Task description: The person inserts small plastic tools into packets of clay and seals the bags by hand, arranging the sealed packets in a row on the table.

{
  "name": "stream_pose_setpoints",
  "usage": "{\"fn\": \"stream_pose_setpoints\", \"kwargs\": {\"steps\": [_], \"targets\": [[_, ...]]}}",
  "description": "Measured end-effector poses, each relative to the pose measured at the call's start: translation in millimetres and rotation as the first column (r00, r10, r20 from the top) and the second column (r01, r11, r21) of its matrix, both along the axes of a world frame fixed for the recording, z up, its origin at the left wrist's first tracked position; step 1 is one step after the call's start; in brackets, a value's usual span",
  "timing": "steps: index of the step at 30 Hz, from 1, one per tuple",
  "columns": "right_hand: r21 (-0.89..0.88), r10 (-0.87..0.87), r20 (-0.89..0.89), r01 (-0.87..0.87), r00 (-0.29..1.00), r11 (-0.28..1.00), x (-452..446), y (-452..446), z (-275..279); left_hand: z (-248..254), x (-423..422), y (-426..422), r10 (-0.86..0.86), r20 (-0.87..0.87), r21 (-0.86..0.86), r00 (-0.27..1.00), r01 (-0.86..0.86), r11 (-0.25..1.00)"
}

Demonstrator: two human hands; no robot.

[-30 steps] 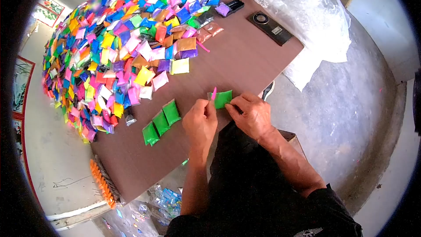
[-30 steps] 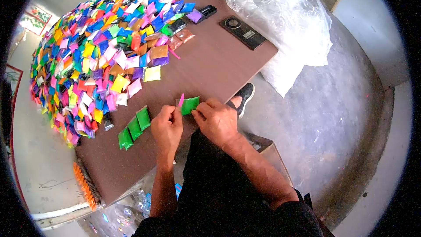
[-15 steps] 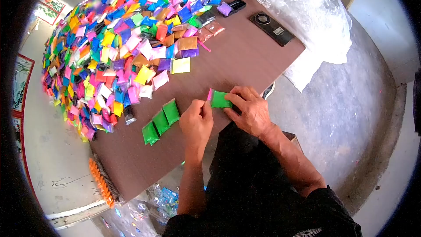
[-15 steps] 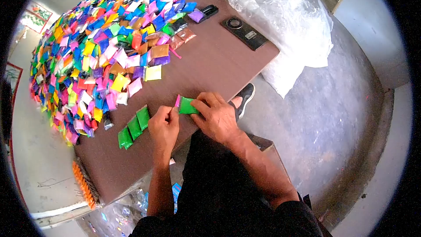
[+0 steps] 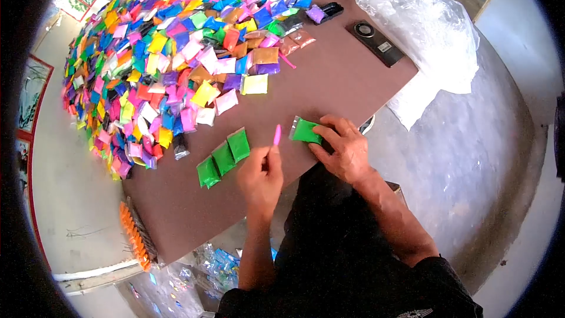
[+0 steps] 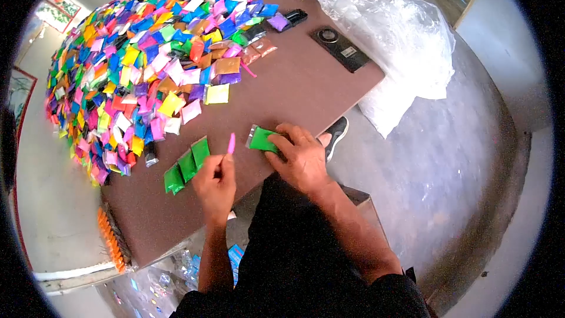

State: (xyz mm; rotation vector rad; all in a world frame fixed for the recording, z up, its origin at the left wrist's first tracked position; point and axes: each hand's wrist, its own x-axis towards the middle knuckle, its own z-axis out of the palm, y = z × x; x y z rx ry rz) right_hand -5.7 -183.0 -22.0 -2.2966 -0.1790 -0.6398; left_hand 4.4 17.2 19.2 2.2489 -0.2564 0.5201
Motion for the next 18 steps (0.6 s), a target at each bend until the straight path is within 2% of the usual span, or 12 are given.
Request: {"fn": "stream_pose_setpoints", "kwargs": {"steps": [4, 6, 8, 9, 11, 12, 14, 15, 16, 18], "targets": [[-0.061, 0.031, -0.024, -0.032, 0.999, 0.998, -5, 2, 12, 24, -17, 53, 0.16, 0.084, 0.016, 0.983, -0.162, 0.987], [-0.092, 0.053, -0.023, -0.054, 0.998, 0.994, -6, 3, 18, 11, -18, 97, 0.311, 0.181, 0.065, 0.933, -0.326, 0.943], [-0.227, 0.133, -0.02, -0.134, 0.991, 0.965, -4, 5, 24, 10, -22, 136, 0.421, 0.116, 0.027, 0.9, -0.426, 0.904], [-0.231, 0.139, -0.02, -0.139, 0.99, 0.963, -5, 7, 23, 5, -24, 157, 0.426, 0.114, 0.023, 0.898, -0.431, 0.902], [-0.315, 0.179, -0.157, -0.221, 0.971, 0.923, -9, 11, 19, -15, -27, 201, 0.593, 0.005, -0.102, 0.805, -0.589, 0.801], [-0.322, 0.184, -0.16, -0.228, 0.97, 0.919, -11, 11, 17, -21, -30, 223, 0.598, -0.001, -0.107, 0.802, -0.595, 0.797], [-0.338, 0.178, -0.167, -0.226, 0.97, 0.914, -12, 12, 13, -33, -37, 263, 0.639, -0.028, 0.038, 0.769, -0.638, 0.769], [-0.343, 0.183, -0.174, -0.234, 0.967, 0.91, -12, 13, 14, -34, -39, 272, 0.707, -0.048, 0.105, 0.705, -0.701, 0.706], [-0.35, 0.172, -0.193, -0.231, 0.966, 0.908, -12, 13, 16, -38, -42, 276, 0.71, -0.059, 0.103, 0.702, -0.703, 0.703], [-0.369, 0.163, -0.217, -0.235, 0.963, 0.899, -9, 14, 17, -42, -46, 279, 0.701, 0.089, 0.193, 0.708, -0.703, 0.685]]}}
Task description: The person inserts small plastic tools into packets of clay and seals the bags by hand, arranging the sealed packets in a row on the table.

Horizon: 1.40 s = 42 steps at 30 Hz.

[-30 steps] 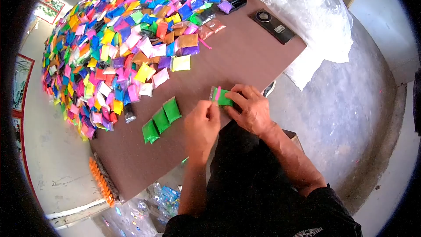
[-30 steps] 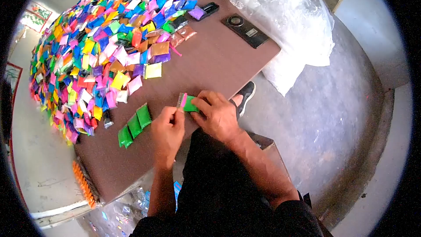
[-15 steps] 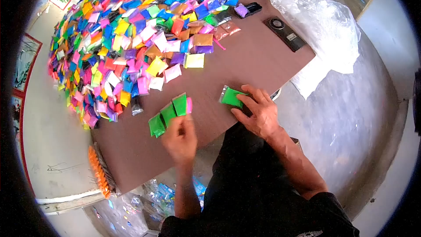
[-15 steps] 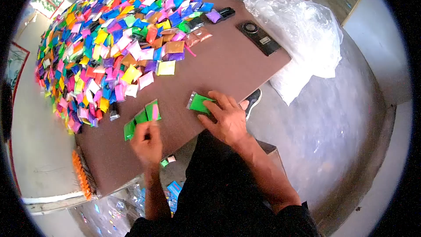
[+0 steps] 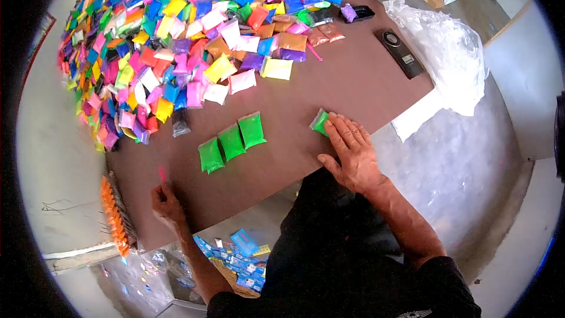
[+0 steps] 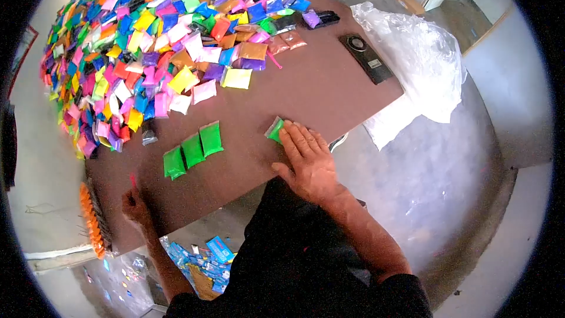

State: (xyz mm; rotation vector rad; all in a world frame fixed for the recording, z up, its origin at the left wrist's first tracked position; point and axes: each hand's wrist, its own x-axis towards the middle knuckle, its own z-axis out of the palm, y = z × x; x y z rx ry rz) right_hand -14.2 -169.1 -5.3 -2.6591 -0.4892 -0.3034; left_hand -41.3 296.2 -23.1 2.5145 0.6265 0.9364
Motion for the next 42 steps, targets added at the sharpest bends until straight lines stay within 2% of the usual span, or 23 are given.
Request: {"fn": "stream_pose_setpoints", "kwargs": {"steps": [7, 9, 11, 19, 21, 22, 23, 26, 29, 34, 39, 42], "targets": [[-0.033, -0.014, -0.045, 0.013, 0.999, 0.999, -3, 12, 3, -11, 3, 14, -0.059, -0.024, -0.111, 0.998, 0.056, 0.992], [-0.046, -0.038, -0.064, 0.035, 0.997, 0.998, -3, 14, 4, -8, 2, 19, -0.031, -0.091, -0.09, 0.995, 0.023, 0.996], [-0.05, -0.054, -0.1, 0.049, 0.994, 0.998, -1, 14, 7, -4, 3, 13, -0.027, -0.084, -0.085, 0.996, 0.02, 0.996], [-0.064, -0.042, -0.066, 0.038, 0.997, 0.997, -5, 16, 12, 2, 4, 8, -0.037, -0.041, -0.089, 0.998, 0.033, 0.995], [-0.063, -0.036, -0.079, 0.031, 0.996, 0.998, -3, 12, 13, -3, 4, 10, -0.032, -0.048, -0.199, 0.998, 0.021, 0.98], [0.008, -0.039, -0.071, 0.04, 0.997, 0.999, -3, 11, 12, -4, 3, 11, -0.03, -0.052, -0.205, 0.998, 0.019, 0.979], [0.08, -0.043, -0.064, 0.048, 0.997, 0.996, -3, 10, 11, -2, 3, 13, -0.022, -0.074, -0.189, 0.997, 0.008, 0.982], [-0.002, -0.031, -0.021, 0.031, 0.999, 1.0, -3, 11, 10, -4, 3, 17, -0.033, -0.085, -0.157, 0.996, 0.019, 0.987], [-0.076, -0.01, -0.062, 0.005, 0.998, 0.997, -4, 11, 7, -12, 5, 25, -0.045, -0.063, -0.131, 0.997, 0.036, 0.991], [-0.036, -0.02, -0.05, 0.018, 0.999, 0.999, 2, 6, 2, -7, 6, 19, 0.009, -0.12, -0.187, 0.993, -0.031, 0.982], [-0.066, -0.039, -0.08, 0.034, 0.996, 0.997, -2, 14, 7, -11, 3, 26, 0.004, -0.129, -0.132, 0.992, -0.021, 0.991], [-0.027, -0.026, -0.039, 0.025, 0.999, 0.999, 0, 10, 4, -14, 3, 28, -0.012, -0.117, -0.118, 0.993, -0.002, 0.993]]}}
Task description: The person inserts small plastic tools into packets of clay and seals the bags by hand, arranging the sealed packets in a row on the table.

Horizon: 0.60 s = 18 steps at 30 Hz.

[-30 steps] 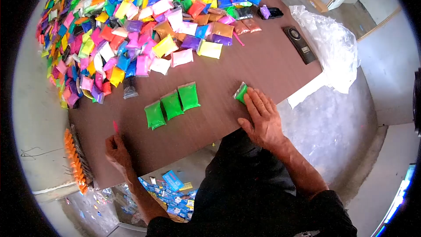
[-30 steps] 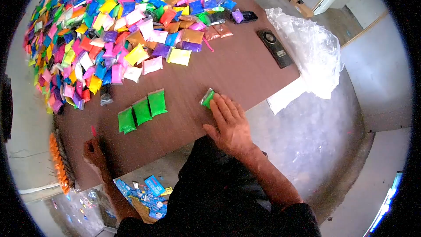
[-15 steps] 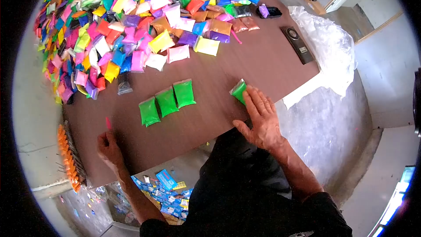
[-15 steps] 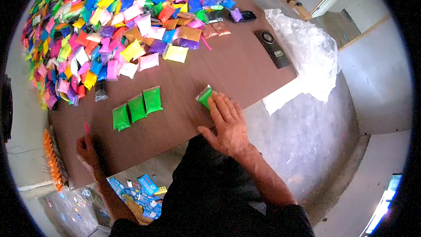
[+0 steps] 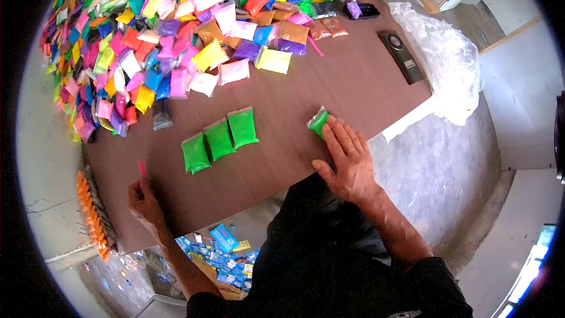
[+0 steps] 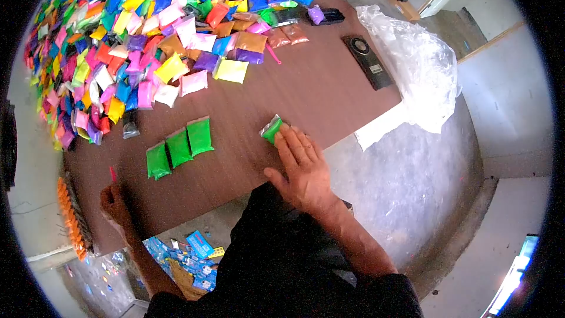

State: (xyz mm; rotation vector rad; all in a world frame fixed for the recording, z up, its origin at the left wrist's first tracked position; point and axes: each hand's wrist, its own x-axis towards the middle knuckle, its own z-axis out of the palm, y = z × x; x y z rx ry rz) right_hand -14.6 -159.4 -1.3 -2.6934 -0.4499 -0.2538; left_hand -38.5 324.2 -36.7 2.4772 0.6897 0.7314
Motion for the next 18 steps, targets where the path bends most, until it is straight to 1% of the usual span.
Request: {"fn": "stream_pose_setpoints", "kwargs": {"steps": [3, 5, 9, 12, 14, 15, 17, 18], "targets": [[0.019, -0.012, 0.031, 0.011, 0.999, 1.0, 4, -2, -2, -3, 0, 4, -0.016, 0.005, 0.017, 1.0, 0.016, 1.0], [-0.004, -0.037, -0.032, 0.037, 0.999, 0.999, -5, 9, 8, -5, -1, 8, -0.013, 0.013, 0.037, 1.0, 0.013, 0.999], [0.007, -0.024, 0.018, 0.023, 1.0, 1.0, -3, 6, 2, 4, 2, 0, -0.02, 0.029, 0.059, 0.999, 0.018, 0.998], [0.044, -0.011, 0.016, 0.01, 1.0, 0.999, 2, -1, 2, -7, 1, 11, -0.048, 0.065, 0.105, 0.997, 0.041, 0.994], [0.087, 0.012, -0.04, -0.008, 0.999, 0.996, 4, -6, 8, -4, -1, 8, -0.045, 0.063, 0.096, 0.997, 0.039, 0.995], [0.089, 0.016, -0.04, -0.012, 0.999, 0.996, 4, -6, 11, 1, 0, 3, -0.048, 0.059, 0.085, 0.997, 0.043, 0.995], [0.068, -0.014, 0.042, 0.011, 0.999, 0.998, 6, -6, 14, 5, 0, -1, -0.027, 0.041, 0.066, 0.999, 0.024, 0.998], [0.069, -0.012, 0.039, 0.009, 0.999, 0.998, 6, -6, 14, 6, 0, -3, -0.01, 0.022, 0.047, 1.0, 0.009, 0.999]]}}
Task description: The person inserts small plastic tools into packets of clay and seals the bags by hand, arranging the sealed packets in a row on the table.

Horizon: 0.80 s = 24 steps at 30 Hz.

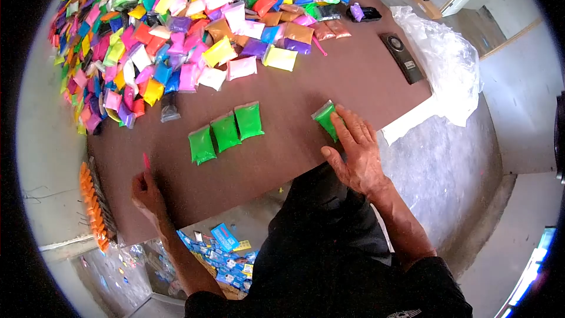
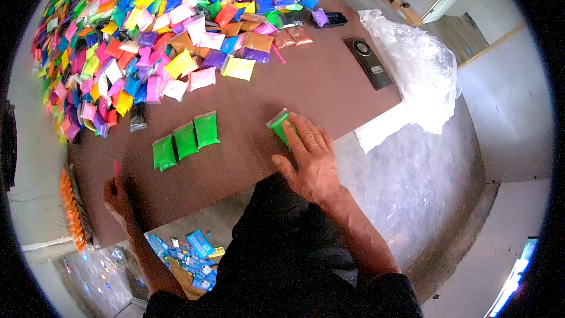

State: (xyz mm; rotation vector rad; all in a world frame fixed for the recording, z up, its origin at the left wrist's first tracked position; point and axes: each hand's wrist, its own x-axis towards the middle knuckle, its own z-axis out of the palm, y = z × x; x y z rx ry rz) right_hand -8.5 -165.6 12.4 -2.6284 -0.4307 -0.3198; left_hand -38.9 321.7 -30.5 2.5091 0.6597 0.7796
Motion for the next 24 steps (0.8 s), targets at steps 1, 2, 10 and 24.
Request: {"fn": "stream_pose_setpoints", "kwargs": {"steps": [1, 2, 10, 24], "targets": [[-0.036, 0.029, 0.007, -0.029, 1.0, 0.999, 1, 0, -1, 1, 0, -2, 0.001, -0.002, 0.001, 1.0, -0.001, 1.0], [-0.072, 0.058, 0.013, -0.057, 0.998, 0.996, 2, -1, -2, 3, 1, -4, 0.009, -0.008, -0.018, 1.0, -0.009, 1.0], [-0.081, 0.063, -0.036, -0.066, 0.997, 0.995, 8, -6, -17, -3, 3, -3, 0.027, -0.013, -0.088, 1.0, -0.028, 0.996], [-0.058, 0.033, 0.025, -0.032, 0.999, 0.998, 3, 10, -10, -5, 4, 3, 0.033, 0.018, -0.03, 0.999, -0.033, 0.999]]}}
